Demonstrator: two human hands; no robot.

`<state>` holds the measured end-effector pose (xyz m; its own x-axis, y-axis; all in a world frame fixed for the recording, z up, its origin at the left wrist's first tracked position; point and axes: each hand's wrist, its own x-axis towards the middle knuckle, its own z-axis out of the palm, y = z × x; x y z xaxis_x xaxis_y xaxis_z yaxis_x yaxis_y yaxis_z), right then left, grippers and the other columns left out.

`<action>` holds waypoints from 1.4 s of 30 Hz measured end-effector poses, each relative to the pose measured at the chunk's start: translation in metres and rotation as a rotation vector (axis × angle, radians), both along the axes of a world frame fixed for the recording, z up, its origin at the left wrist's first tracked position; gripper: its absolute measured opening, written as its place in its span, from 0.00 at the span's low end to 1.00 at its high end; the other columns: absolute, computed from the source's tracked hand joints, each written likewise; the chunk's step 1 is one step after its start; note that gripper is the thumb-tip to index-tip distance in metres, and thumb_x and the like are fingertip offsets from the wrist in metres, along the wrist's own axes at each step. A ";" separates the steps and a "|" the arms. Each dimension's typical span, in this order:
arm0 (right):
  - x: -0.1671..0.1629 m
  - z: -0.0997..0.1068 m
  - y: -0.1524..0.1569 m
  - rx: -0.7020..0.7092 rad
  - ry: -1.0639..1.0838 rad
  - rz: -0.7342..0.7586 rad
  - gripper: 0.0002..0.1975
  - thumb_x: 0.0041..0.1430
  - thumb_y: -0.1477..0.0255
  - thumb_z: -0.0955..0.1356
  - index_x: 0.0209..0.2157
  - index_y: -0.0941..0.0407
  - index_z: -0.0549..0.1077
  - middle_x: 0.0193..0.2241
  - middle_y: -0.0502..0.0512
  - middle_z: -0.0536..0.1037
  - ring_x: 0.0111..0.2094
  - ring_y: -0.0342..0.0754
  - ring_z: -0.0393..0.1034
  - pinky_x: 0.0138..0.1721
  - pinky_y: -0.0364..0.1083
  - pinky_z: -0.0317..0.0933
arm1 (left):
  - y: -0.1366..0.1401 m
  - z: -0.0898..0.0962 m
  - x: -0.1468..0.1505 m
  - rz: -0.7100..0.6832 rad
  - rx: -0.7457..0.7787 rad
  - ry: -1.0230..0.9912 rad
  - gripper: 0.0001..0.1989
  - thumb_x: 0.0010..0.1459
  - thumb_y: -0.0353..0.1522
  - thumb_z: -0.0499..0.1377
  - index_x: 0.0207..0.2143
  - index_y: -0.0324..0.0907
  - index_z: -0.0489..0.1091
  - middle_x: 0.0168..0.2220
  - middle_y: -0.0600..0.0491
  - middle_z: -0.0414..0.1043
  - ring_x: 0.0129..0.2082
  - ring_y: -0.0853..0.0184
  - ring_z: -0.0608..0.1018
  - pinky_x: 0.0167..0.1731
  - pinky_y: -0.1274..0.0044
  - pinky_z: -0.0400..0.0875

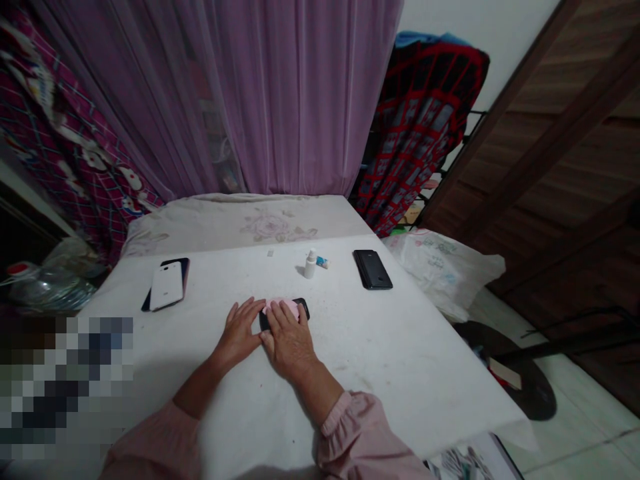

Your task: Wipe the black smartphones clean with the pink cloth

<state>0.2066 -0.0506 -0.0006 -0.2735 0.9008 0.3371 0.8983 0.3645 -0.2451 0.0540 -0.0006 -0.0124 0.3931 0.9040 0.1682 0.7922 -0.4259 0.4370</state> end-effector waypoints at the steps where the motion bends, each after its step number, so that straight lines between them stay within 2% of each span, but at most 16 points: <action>1: 0.002 -0.002 0.000 0.009 -0.008 -0.016 0.24 0.68 0.64 0.59 0.62 0.56 0.60 0.62 0.60 0.63 0.64 0.54 0.54 0.64 0.62 0.36 | 0.001 -0.001 0.000 -0.003 0.003 -0.004 0.27 0.52 0.29 0.59 0.57 0.43 0.64 0.59 0.47 0.67 0.63 0.55 0.62 0.64 0.56 0.46; 6: 0.023 -0.015 0.000 -0.003 -0.026 -0.167 0.26 0.68 0.63 0.58 0.63 0.58 0.59 0.63 0.63 0.60 0.64 0.58 0.53 0.62 0.65 0.40 | 0.002 -0.004 0.000 -0.008 0.039 -0.037 0.26 0.54 0.37 0.62 0.56 0.46 0.64 0.59 0.47 0.68 0.63 0.55 0.63 0.63 0.56 0.46; 10: 0.031 -0.019 0.001 -0.014 -0.028 -0.224 0.26 0.68 0.64 0.57 0.63 0.61 0.58 0.64 0.65 0.57 0.65 0.60 0.51 0.62 0.65 0.40 | 0.001 -0.002 0.000 -0.005 0.031 -0.030 0.28 0.53 0.38 0.63 0.56 0.45 0.64 0.59 0.47 0.68 0.63 0.55 0.63 0.63 0.56 0.46; 16: 0.009 -0.007 0.007 -0.003 -0.025 -0.156 0.25 0.67 0.64 0.58 0.62 0.60 0.60 0.63 0.64 0.60 0.64 0.58 0.52 0.63 0.64 0.39 | -0.001 0.000 0.002 -0.006 0.038 -0.026 0.26 0.53 0.33 0.61 0.55 0.45 0.65 0.59 0.48 0.68 0.63 0.55 0.63 0.63 0.56 0.46; 22: -0.006 -0.002 0.001 -0.005 0.003 -0.029 0.25 0.68 0.64 0.58 0.62 0.59 0.60 0.62 0.63 0.61 0.64 0.55 0.52 0.64 0.63 0.39 | 0.000 -0.003 0.000 0.000 0.035 -0.007 0.31 0.49 0.25 0.58 0.57 0.44 0.64 0.58 0.47 0.68 0.63 0.55 0.63 0.64 0.57 0.47; 27: 0.007 -0.005 -0.010 0.014 0.013 0.057 0.24 0.69 0.64 0.58 0.62 0.57 0.59 0.62 0.60 0.62 0.65 0.53 0.52 0.64 0.61 0.41 | 0.001 -0.004 0.000 0.007 0.054 -0.015 0.26 0.53 0.32 0.61 0.55 0.46 0.65 0.58 0.48 0.69 0.62 0.55 0.64 0.63 0.56 0.49; 31: 0.022 -0.012 -0.011 0.068 0.021 -0.019 0.25 0.66 0.66 0.61 0.62 0.60 0.61 0.62 0.64 0.62 0.65 0.56 0.50 0.61 0.60 0.51 | 0.001 -0.003 0.001 0.005 0.050 -0.016 0.27 0.52 0.37 0.64 0.54 0.45 0.65 0.58 0.47 0.68 0.62 0.54 0.64 0.63 0.57 0.48; 34: 0.030 -0.016 -0.006 0.118 0.064 -0.052 0.22 0.65 0.68 0.62 0.58 0.62 0.67 0.59 0.65 0.66 0.63 0.58 0.55 0.58 0.58 0.56 | 0.000 -0.001 0.001 0.008 0.040 -0.014 0.28 0.52 0.38 0.65 0.55 0.44 0.65 0.58 0.47 0.68 0.63 0.54 0.63 0.63 0.57 0.48; 38: 0.039 -0.015 0.003 0.193 0.185 -0.021 0.16 0.66 0.73 0.60 0.51 0.57 0.73 0.53 0.61 0.74 0.56 0.51 0.64 0.55 0.52 0.59 | -0.001 0.000 0.001 0.002 0.030 -0.014 0.28 0.52 0.39 0.65 0.55 0.44 0.64 0.58 0.46 0.68 0.63 0.54 0.63 0.63 0.57 0.47; 40: 0.042 -0.011 0.006 0.183 0.198 -0.082 0.15 0.65 0.72 0.61 0.50 0.54 0.74 0.52 0.59 0.74 0.53 0.51 0.66 0.52 0.51 0.60 | -0.001 0.000 0.001 -0.004 0.029 -0.013 0.28 0.53 0.39 0.64 0.55 0.43 0.64 0.59 0.46 0.67 0.63 0.54 0.62 0.63 0.57 0.46; 42: 0.044 -0.003 0.008 0.102 0.152 -0.206 0.14 0.63 0.71 0.64 0.49 0.54 0.74 0.49 0.59 0.76 0.49 0.52 0.67 0.48 0.51 0.59 | -0.001 0.001 0.001 -0.004 0.024 -0.009 0.29 0.53 0.39 0.64 0.55 0.43 0.64 0.59 0.46 0.67 0.63 0.54 0.62 0.63 0.57 0.46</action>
<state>0.2504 -0.0425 -0.0041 -0.0276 0.8914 0.4525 0.9120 0.2078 -0.3537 0.0548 -0.0017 -0.0116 0.3953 0.8981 0.1929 0.7868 -0.4394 0.4335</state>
